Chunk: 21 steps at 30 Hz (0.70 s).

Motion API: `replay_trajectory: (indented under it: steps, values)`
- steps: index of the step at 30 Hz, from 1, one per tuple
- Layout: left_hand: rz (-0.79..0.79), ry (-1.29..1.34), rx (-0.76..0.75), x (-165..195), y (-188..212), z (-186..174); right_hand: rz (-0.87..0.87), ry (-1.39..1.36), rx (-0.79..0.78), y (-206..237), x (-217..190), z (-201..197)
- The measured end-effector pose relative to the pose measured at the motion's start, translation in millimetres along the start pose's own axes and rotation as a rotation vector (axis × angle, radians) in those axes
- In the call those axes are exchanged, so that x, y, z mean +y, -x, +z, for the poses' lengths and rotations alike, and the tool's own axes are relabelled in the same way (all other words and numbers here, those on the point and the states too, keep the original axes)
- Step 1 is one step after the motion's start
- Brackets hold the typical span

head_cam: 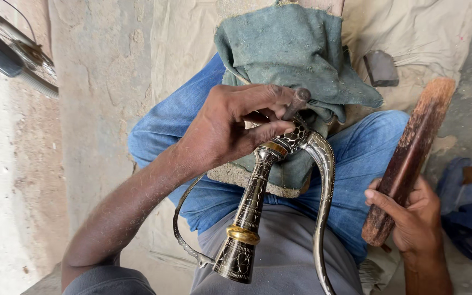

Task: The person sits cross-legged on the floor and uses a chisel and wooden mallet to engrave decorative patterns onto a silver-colored metal hookah pipe. They repeatedly tap the chisel to create fine lines and designs on the pipe's surface.

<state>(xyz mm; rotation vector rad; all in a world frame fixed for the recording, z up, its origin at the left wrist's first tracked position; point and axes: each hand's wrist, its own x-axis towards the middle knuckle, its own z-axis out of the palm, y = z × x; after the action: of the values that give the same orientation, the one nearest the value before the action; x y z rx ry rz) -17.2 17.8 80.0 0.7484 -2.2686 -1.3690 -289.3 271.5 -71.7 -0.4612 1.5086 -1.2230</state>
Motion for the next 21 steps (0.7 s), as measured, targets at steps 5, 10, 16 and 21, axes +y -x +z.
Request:
replay_trajectory:
  steps: [5,10,16,21]
  values:
    - [0.061,-0.018,0.027,-12,6,0,-0.318,-0.018,0.02,15,-59,20]
    - [0.062,-0.013,0.018,-21,10,-1,-0.349,-0.199,-0.14,19,-90,30]
    - [0.208,-0.047,0.017,-35,9,7,-0.363,0.402,0.01,27,-108,9]
    - [0.309,-0.125,-0.077,-46,6,6,-0.284,0.723,0.038,24,-135,10]
